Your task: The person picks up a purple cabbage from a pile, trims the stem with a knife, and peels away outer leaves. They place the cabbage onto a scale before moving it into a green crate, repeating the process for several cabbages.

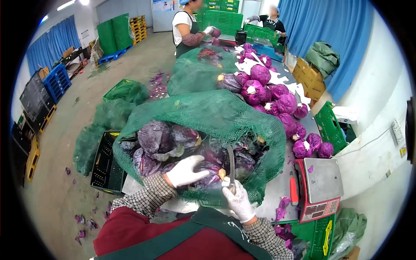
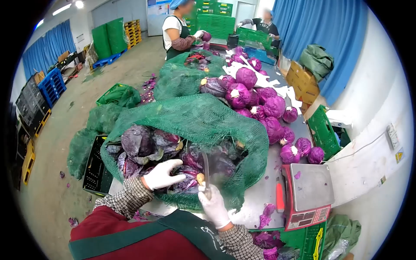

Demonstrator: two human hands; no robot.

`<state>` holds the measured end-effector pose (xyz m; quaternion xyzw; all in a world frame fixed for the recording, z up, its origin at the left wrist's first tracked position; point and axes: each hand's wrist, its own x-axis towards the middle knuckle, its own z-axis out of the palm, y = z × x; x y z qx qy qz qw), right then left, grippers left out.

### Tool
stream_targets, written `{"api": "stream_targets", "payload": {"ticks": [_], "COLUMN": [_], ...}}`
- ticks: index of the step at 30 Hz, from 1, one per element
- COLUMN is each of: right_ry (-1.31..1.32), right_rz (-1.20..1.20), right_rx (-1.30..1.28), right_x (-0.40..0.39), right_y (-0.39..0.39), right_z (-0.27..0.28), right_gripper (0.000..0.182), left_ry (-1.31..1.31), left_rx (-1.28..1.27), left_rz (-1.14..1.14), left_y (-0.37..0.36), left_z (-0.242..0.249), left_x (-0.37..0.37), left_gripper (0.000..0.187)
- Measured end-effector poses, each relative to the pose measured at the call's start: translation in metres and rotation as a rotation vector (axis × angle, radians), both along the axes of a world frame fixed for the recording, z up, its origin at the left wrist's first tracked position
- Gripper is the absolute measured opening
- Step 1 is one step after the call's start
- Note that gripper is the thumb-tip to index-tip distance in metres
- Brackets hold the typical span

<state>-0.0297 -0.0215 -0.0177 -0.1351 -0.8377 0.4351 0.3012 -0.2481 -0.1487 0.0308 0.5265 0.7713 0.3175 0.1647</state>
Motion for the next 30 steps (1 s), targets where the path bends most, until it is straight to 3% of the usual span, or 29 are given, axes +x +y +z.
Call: {"api": "stream_targets", "payload": {"ticks": [2,3,4,7,9,11,14,16,18,19,20,22,24,26,28,30], "right_ry": [-0.309,-0.393,-0.473,-0.293,-0.297,-0.358,-0.211,-0.192,-0.098,-0.131,0.053,0.184,0.345,0.249,-0.008,0.516], "right_rz": [-0.042,-0.049,-0.055,-0.050,-0.002,0.036,0.184,0.140,0.042,-0.110,-0.166,-0.269,-0.386,-0.711,-0.943,-0.916], "right_rx": [-0.404,-0.426,-0.445,-0.685,-0.745,-0.901,-0.870,-0.672,-0.261,-0.534,-0.320,-0.595,-0.555,0.020,0.464,-0.675], "right_x": [0.019,0.027,0.033,0.035,0.030,0.023,0.012,0.015,0.030,0.042,0.051,0.080,0.112,0.147,0.178,0.183], "right_y": [-0.002,-0.003,-0.001,-0.006,-0.007,-0.006,-0.010,-0.011,-0.011,-0.017,-0.016,-0.030,-0.034,-0.030,-0.034,-0.050], "right_z": [-0.005,-0.009,-0.010,0.006,-0.002,-0.010,-0.024,-0.029,-0.034,-0.001,0.004,0.080,0.093,0.075,0.068,0.047], "right_gripper": [0.030,0.029,0.028,0.027,0.024,0.019,0.016,0.021,0.026,0.021,0.018,0.011,0.005,0.008,0.008,0.003], "left_ry": [0.119,0.187,0.075,-0.013,-0.105,-0.167,-0.123,0.013,-0.067,-0.018,0.013,0.203,0.330,0.347,0.335,0.310], "left_rx": [-0.112,-0.159,-0.302,-0.583,-0.687,-0.739,-0.646,-0.592,-0.479,-0.341,-0.209,0.155,0.402,0.467,0.401,0.153], "left_rz": [-0.051,-0.053,-0.074,-0.216,-0.248,-0.330,-0.378,-0.259,-0.159,-0.166,-0.164,-0.269,-0.462,-0.648,-0.769,-0.827], "left_y": [0.014,0.021,0.027,0.048,0.059,0.063,0.056,0.044,0.029,0.026,0.021,0.031,0.056,0.080,0.105,0.126], "left_z": [-0.011,-0.014,-0.008,-0.007,-0.006,-0.002,0.000,0.008,0.023,0.040,0.056,0.088,0.119,0.129,0.106,0.070], "left_x": [0.006,0.006,0.001,-0.028,-0.036,-0.038,-0.026,-0.001,0.030,0.041,0.054,0.078,0.104,0.138,0.172,0.201], "left_gripper": [0.085,0.093,0.100,0.119,0.119,0.120,0.123,0.124,0.121,0.120,0.119,0.111,0.105,0.109,0.111,0.117]}}
